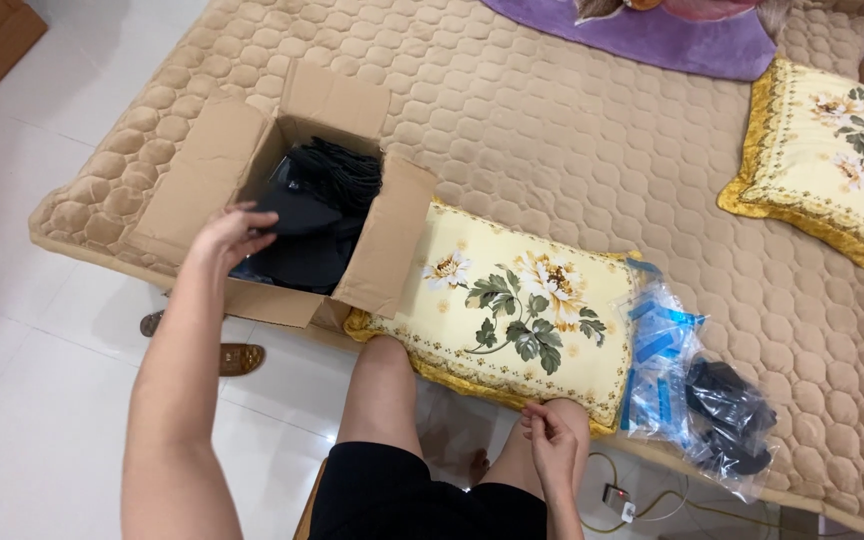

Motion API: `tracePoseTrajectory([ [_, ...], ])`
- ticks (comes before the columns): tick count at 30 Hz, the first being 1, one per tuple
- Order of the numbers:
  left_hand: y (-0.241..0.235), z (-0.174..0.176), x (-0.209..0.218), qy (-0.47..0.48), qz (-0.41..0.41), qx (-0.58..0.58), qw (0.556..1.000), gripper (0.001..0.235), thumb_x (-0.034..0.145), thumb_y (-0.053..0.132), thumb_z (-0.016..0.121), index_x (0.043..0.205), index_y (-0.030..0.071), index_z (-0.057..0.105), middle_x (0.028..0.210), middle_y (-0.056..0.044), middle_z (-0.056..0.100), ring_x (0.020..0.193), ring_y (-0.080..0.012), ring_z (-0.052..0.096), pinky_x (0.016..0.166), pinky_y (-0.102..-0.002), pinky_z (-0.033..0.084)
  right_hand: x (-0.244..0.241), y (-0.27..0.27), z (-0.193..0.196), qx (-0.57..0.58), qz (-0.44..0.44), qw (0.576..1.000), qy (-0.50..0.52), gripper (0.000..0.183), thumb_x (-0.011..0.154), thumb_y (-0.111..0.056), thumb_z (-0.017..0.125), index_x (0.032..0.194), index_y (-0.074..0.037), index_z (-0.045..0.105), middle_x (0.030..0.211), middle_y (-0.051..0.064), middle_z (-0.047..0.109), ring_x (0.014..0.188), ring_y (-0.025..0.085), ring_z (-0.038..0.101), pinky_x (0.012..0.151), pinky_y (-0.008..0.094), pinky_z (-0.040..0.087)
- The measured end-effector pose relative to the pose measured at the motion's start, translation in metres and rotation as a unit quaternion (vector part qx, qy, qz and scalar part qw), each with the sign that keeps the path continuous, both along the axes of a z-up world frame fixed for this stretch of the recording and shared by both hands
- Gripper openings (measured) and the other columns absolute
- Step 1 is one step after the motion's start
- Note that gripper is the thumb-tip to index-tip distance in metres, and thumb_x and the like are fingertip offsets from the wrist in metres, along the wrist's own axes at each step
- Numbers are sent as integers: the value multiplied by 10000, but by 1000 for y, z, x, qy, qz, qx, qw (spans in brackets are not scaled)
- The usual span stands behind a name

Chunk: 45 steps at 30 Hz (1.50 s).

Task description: Packaging individual black face masks into small plastic zip-lock bags while sitting on the floor.

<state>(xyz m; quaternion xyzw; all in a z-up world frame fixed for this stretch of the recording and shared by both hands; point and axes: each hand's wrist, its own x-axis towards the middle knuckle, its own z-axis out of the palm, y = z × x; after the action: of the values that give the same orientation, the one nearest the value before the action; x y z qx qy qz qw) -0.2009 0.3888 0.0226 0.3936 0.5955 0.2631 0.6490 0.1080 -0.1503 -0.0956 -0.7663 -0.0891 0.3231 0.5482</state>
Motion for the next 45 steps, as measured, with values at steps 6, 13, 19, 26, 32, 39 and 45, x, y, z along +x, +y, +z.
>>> tracePoseTrajectory([
  [6,-48,13,-8,105,-101,-32,989,735,853,-85,656,1503,-136,318,1354,-323,574,1009,-364,714,833,-339,627,-1,3,4,-20,8,1000,-13,243,975,-21,591,1119,60,770,967,152,794,815,195,715,703,285,582],
  [13,-27,-4,-15,196,-160,-40,967,695,886,-86,686,1503,-104,365,1347,-290,601,974,-337,719,766,-326,621,-1,1,7,-23,12,1000,-14,255,972,-24,589,1129,54,774,972,149,797,827,197,723,711,290,585],
  [19,-14,-19,-11,292,-214,5,932,619,830,-60,769,1370,-187,492,1263,-289,649,975,-352,718,796,-376,602,-2,-3,6,-46,22,999,-21,247,970,-35,594,1105,25,792,929,126,793,799,186,722,692,285,575],
  [26,-32,-1,-2,425,-249,60,868,793,735,114,859,1443,-31,534,1453,-228,569,1313,-389,569,1115,-469,454,0,-6,4,-49,22,998,-22,256,960,-31,590,1111,26,789,931,133,796,791,194,725,681,287,577],
  [32,-45,30,2,323,-180,56,927,800,706,72,852,1413,-44,496,1243,-264,656,1116,-377,660,927,-446,540,-1,-5,4,-51,19,998,-14,254,966,-32,591,1118,31,785,943,134,795,805,194,727,687,288,579],
  [39,-52,55,7,206,-111,0,972,572,757,13,813,1284,-65,606,1136,-183,710,792,-266,730,663,-278,600,-4,-3,14,-74,24,997,-13,265,964,-39,587,1129,28,783,960,137,795,828,200,733,706,296,585],
  [45,-28,25,2,62,-27,-26,997,619,795,73,792,1327,-63,508,1207,-174,595,805,-212,678,690,-211,616,-3,-4,8,-59,16,998,-8,263,969,-35,588,1132,34,783,941,144,791,811,198,720,688,290,571],
])
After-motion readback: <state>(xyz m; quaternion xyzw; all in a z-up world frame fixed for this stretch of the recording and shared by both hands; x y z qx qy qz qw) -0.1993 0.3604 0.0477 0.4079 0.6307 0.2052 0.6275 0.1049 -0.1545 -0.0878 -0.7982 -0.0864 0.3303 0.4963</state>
